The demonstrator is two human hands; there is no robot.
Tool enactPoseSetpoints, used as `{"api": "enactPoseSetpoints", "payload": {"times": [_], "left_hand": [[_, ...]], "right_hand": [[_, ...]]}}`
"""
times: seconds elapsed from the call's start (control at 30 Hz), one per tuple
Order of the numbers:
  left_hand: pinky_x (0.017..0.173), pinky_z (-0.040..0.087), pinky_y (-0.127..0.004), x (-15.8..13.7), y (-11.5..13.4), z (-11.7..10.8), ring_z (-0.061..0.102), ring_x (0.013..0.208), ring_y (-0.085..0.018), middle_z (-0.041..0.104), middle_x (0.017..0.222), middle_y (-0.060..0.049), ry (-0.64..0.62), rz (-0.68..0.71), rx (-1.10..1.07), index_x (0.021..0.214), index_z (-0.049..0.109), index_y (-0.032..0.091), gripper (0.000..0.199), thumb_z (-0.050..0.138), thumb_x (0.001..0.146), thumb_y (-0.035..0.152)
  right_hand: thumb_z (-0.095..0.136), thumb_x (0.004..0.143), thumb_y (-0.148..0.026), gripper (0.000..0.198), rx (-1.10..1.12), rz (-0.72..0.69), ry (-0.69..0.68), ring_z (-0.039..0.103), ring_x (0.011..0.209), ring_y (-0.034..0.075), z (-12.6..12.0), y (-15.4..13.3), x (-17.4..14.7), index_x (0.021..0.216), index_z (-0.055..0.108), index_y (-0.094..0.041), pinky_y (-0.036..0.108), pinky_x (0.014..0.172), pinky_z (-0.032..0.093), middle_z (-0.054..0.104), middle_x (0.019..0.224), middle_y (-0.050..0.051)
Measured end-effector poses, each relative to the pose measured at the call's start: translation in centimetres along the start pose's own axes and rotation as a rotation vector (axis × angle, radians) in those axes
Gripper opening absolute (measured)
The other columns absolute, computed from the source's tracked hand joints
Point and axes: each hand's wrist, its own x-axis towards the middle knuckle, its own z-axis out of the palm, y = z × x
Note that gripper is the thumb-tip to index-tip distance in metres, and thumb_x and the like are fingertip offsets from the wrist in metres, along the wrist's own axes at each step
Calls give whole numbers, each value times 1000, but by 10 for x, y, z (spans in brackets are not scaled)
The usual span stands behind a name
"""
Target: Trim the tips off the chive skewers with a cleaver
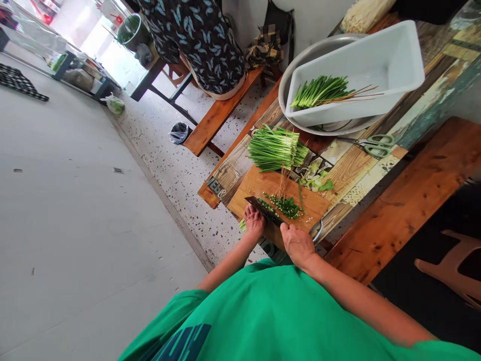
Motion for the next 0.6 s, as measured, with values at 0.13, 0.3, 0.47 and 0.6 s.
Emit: {"api": "enactPoseSetpoints", "payload": {"times": [0.13,0.3,0.47,0.6], "left_hand": [[110,31,-50,-1,1,-1,36,137,-33,41,151,-12,-22,29,19,137,54,19,49,43,89,24],[111,30,-52,-2,2,-1,33,138,-36,35,154,-17,-47,62,45,141,48,15,58,51,86,34],[110,29,-55,-3,5,-4,33,139,-38,36,153,-19,-58,71,25,143,45,16,63,54,86,39],[110,29,-56,-3,6,-1,32,139,-38,35,153,-21,-44,69,10,147,38,14,67,52,87,42]], "right_hand": [[25,95,-12,35,0,7,-48,70,84,23,-7,-4,5,110,56,-15,26,62,45,68,93,16],[25,95,-11,34,21,18,-116,71,86,25,-19,-6,10,111,54,-14,29,65,49,70,93,17],[26,94,-10,31,47,6,-121,71,87,25,-24,-4,18,110,53,-12,28,66,49,71,90,18],[30,94,-9,28,81,19,-142,71,90,25,-22,-5,30,111,51,-12,28,68,49,71,92,18]]}}
